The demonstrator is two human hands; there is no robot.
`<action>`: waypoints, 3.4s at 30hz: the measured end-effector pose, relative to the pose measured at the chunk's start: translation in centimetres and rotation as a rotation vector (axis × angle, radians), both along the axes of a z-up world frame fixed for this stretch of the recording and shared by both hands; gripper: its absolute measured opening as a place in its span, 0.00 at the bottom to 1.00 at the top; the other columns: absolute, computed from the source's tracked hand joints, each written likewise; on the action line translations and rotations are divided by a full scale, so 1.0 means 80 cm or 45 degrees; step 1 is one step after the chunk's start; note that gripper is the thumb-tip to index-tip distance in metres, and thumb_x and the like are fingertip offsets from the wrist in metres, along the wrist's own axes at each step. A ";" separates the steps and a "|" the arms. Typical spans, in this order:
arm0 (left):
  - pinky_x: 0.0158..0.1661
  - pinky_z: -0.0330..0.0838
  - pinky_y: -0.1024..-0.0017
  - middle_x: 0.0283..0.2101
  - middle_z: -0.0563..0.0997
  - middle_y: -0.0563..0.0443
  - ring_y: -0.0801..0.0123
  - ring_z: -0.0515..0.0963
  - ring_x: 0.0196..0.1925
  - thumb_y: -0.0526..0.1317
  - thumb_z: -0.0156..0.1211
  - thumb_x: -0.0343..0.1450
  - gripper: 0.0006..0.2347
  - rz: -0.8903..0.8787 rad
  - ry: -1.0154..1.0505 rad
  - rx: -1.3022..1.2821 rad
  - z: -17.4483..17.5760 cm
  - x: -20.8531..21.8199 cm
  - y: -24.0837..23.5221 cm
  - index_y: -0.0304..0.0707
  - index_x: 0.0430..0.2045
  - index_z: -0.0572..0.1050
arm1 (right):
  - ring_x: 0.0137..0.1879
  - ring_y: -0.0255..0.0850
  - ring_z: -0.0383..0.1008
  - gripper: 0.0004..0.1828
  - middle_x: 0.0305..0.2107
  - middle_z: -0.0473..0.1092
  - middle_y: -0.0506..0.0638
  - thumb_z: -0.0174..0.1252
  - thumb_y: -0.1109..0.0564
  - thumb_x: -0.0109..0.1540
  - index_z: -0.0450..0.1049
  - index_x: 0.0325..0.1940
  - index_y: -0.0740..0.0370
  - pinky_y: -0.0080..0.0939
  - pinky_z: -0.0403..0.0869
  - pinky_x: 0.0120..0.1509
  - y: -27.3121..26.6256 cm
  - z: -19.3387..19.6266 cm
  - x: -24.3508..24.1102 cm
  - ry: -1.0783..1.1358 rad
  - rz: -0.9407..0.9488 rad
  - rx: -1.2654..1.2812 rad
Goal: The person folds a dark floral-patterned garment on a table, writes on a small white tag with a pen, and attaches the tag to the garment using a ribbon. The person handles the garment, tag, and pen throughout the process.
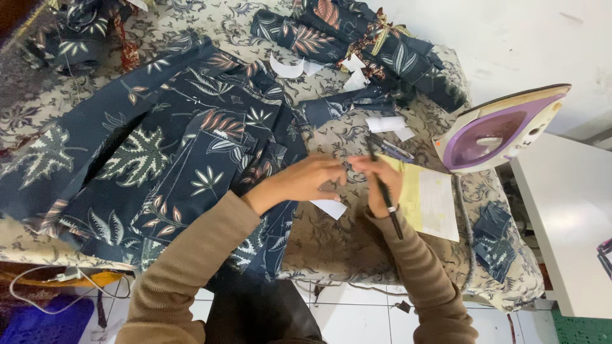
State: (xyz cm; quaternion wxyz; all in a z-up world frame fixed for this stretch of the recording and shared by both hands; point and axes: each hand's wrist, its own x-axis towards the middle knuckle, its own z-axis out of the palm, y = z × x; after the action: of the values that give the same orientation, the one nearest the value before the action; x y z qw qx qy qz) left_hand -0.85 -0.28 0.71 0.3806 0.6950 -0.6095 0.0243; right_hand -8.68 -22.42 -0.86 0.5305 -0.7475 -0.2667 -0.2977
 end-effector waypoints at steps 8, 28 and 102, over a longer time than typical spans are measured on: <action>0.43 0.74 0.58 0.36 0.81 0.45 0.52 0.81 0.40 0.39 0.66 0.66 0.11 0.072 -0.208 -0.064 -0.015 -0.023 -0.014 0.38 0.40 0.78 | 0.44 0.40 0.76 0.17 0.40 0.74 0.54 0.66 0.66 0.62 0.62 0.45 0.60 0.39 0.76 0.48 0.008 0.002 -0.008 0.274 0.035 -0.343; 0.37 0.74 0.56 0.30 0.80 0.44 0.49 0.81 0.34 0.39 0.65 0.66 0.15 0.035 -0.236 -0.100 -0.002 -0.036 -0.011 0.34 0.43 0.72 | 0.38 0.33 0.70 0.18 0.42 0.71 0.55 0.62 0.69 0.61 0.59 0.45 0.60 0.33 0.72 0.43 0.020 0.012 -0.031 0.314 0.156 -0.116; 0.49 0.57 0.55 0.39 0.76 0.56 0.62 0.72 0.51 0.60 0.76 0.54 0.20 0.371 0.040 0.730 -0.033 0.041 0.022 0.49 0.25 0.80 | 0.31 0.34 0.74 0.10 0.25 0.73 0.50 0.59 0.72 0.61 0.65 0.31 0.65 0.35 0.73 0.36 0.039 -0.036 -0.007 1.114 0.285 0.133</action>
State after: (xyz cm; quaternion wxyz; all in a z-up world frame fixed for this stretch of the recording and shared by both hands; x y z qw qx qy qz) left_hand 2.42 1.45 -1.95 0.1710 0.8541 -0.4798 -0.1049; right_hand -9.24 -19.30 -3.70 0.6592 -0.7419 -0.0813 0.0921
